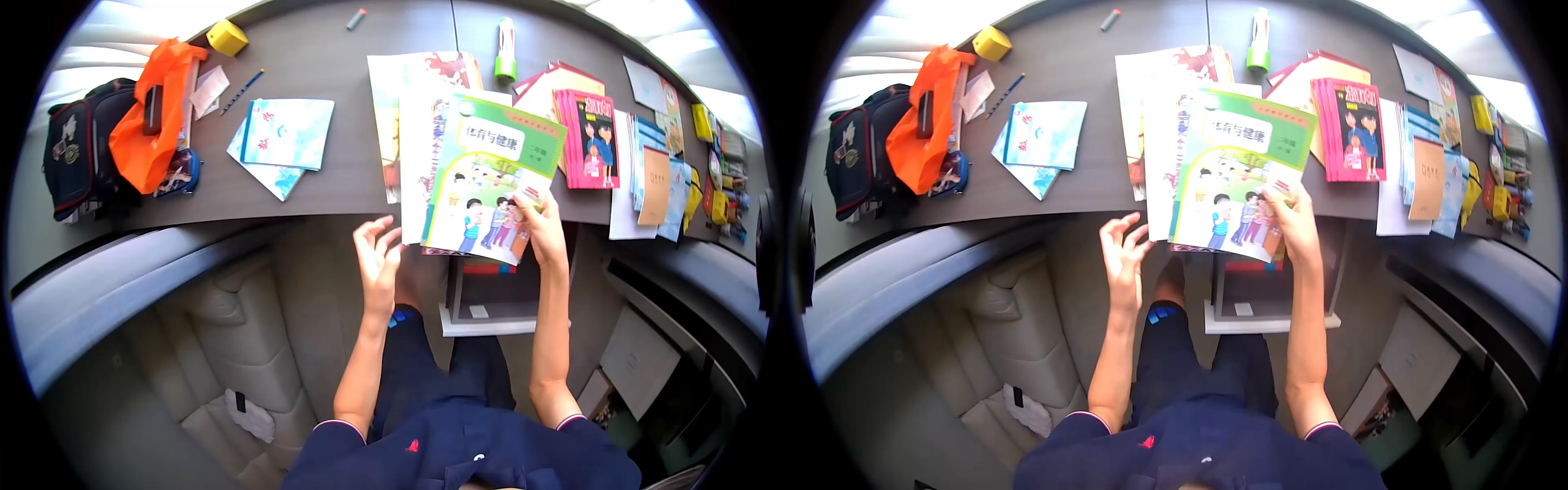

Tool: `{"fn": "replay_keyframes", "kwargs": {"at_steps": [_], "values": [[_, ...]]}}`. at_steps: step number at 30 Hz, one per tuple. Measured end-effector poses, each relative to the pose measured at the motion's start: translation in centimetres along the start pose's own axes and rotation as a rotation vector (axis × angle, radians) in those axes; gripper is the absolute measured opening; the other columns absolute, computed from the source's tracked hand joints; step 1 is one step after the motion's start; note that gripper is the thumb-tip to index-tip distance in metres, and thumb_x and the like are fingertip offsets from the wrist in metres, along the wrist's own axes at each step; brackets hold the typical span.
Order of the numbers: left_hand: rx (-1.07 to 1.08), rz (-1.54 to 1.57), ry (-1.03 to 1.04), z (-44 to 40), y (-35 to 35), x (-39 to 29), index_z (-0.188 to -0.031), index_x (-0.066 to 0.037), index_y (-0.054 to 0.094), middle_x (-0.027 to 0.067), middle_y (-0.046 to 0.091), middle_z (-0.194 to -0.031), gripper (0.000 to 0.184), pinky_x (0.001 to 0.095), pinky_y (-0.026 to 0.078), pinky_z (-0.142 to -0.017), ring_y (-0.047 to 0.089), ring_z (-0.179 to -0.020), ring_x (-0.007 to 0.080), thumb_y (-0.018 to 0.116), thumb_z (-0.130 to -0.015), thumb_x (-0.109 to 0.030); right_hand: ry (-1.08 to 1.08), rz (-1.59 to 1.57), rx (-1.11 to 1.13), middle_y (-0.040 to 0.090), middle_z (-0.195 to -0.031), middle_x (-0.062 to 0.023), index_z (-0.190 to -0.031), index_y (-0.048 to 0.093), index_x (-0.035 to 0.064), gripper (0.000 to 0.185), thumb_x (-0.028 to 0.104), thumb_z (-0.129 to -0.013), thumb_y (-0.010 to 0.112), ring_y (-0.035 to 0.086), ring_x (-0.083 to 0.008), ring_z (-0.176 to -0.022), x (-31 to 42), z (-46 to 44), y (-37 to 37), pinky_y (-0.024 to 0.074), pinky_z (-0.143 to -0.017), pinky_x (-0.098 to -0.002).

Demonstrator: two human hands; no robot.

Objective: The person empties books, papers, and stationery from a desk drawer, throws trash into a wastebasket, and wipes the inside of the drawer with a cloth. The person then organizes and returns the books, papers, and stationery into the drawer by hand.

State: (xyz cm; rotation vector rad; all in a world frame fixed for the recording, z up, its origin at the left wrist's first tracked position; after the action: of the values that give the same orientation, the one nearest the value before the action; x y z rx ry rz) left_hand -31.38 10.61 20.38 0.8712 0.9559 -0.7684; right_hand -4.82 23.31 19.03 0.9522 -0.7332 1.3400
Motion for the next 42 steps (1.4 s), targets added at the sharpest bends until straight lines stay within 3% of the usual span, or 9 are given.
{"fn": "replay_keyframes", "kwargs": {"at_steps": [6,9,10,15,19,23,26,35,42], "values": [[0.230,-0.158,-0.306,-4.6,3.1,0.2,-0.105,0.004,0.069,0.0053,0.072,-0.091,0.021,0.0254,0.053,-0.074,0.064,-0.079,0.0082,0.074,-0.091,-0.011,-0.016,-0.001,-0.042,0.064,-0.120,-0.0096,-0.135,0.048,0.0012,0.043,0.003,-0.095,0.063,0.063,-0.0138,-0.105,-0.8,4.1,3.1,0.0537,-0.088,-0.0298],[0.330,-0.160,-0.316,-4.4,4.8,-1.0,-0.108,0.006,0.069,0.0063,0.072,-0.091,0.025,0.0250,0.053,-0.075,0.064,-0.082,0.0081,0.075,-0.090,-0.010,-0.109,-0.072,-0.092,0.061,-0.125,-0.0105,-0.139,0.042,0.0033,0.057,0.005,-0.090,0.071,0.061,-0.0181,-0.112,-0.2,5.2,3.2,0.0535,-0.091,-0.0331],[0.414,-0.364,0.075,-2.6,7.5,-4.0,-0.110,0.006,0.069,0.0050,0.073,-0.092,0.026,0.0266,0.053,-0.077,0.063,-0.085,0.0083,0.075,-0.090,-0.009,-0.127,-0.222,-0.116,0.061,-0.124,-0.0106,-0.139,0.042,0.0036,0.060,0.006,-0.088,0.074,0.061,-0.0192,-0.113,0.4,5.2,2.7,0.0529,-0.093,-0.0335],[0.555,-0.458,0.537,-5.8,11.2,-7.7,-0.111,0.002,0.071,0.0131,0.073,-0.097,0.029,0.0332,0.054,-0.080,0.070,-0.088,0.0208,0.077,-0.083,0.000,-0.311,-0.425,0.002,0.063,-0.123,-0.0079,-0.130,0.055,0.0015,0.053,0.005,-0.083,0.079,0.062,-0.0212,-0.112,1.4,2.8,-3.3,0.0498,-0.099,-0.0372],[0.543,-0.324,0.480,-8.2,14.3,-9.0,-0.108,-0.004,0.072,0.0143,0.062,-0.122,0.036,0.0407,0.053,-0.089,0.064,-0.103,0.0317,0.083,-0.075,-0.012,-0.482,-0.276,0.031,0.068,-0.117,-0.0086,-0.125,0.061,0.0017,0.043,0.000,-0.084,0.074,0.065,-0.0202,-0.108,7.2,0.0,-3.4,0.0515,-0.095,-0.0366],[0.460,-0.430,0.422,-10.9,14.9,-1.8,-0.120,-0.012,0.072,0.0216,0.044,-0.144,0.048,0.0499,0.033,-0.113,0.038,-0.135,0.0406,0.085,-0.076,-0.025,-0.360,-0.014,-0.069,0.072,-0.109,-0.0072,-0.121,0.065,0.0006,0.034,0.009,-0.090,0.075,0.068,-0.0140,-0.095,6.2,-1.8,-4.0,0.0537,-0.084,-0.0297],[0.412,-0.964,0.558,-10.2,14.9,1.0,-0.129,0.001,0.062,0.0310,0.036,-0.148,0.065,0.0546,0.028,-0.116,0.031,-0.140,0.0453,0.079,-0.083,-0.041,-0.246,0.020,-0.096,0.072,-0.109,-0.0077,-0.118,0.067,-0.0010,0.032,0.012,-0.091,0.075,0.067,-0.0136,-0.095,3.5,-2.5,-5.0,0.0536,-0.084,-0.0297],[0.125,-1.304,0.606,-8.3,11.1,0.0,-0.124,-0.009,0.069,0.0198,0.051,-0.147,0.039,0.0591,0.017,-0.120,0.040,-0.142,0.0332,0.061,-0.095,-0.034,-0.496,0.138,-0.422,0.070,-0.113,-0.0107,-0.118,0.066,-0.0031,0.029,0.001,-0.090,0.073,0.068,-0.0171,-0.096,2.1,5.0,-9.3,0.0549,-0.087,-0.0340],[-0.280,-1.271,0.298,-12.3,5.2,-5.2,-0.129,0.002,0.051,0.0225,0.055,-0.132,0.077,0.0519,0.044,-0.100,0.055,-0.121,0.0390,0.086,-0.074,-0.037,-0.848,-0.052,-0.559,0.066,-0.125,-0.0114,-0.123,0.062,-0.0024,0.033,-0.006,-0.091,0.068,0.066,-0.0188,-0.107,6.6,3.8,-9.4,0.0537,-0.095,-0.0332]]}}
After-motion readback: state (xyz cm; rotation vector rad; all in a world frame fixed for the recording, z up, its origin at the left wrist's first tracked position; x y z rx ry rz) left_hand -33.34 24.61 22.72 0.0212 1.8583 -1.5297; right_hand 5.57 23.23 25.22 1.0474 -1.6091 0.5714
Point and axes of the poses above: each hand's wrist, its own z-axis away from the middle knuckle, its own y-axis out of the palm, x = y × z, the point moved 2 cm from there along -z, towards the middle knuckle
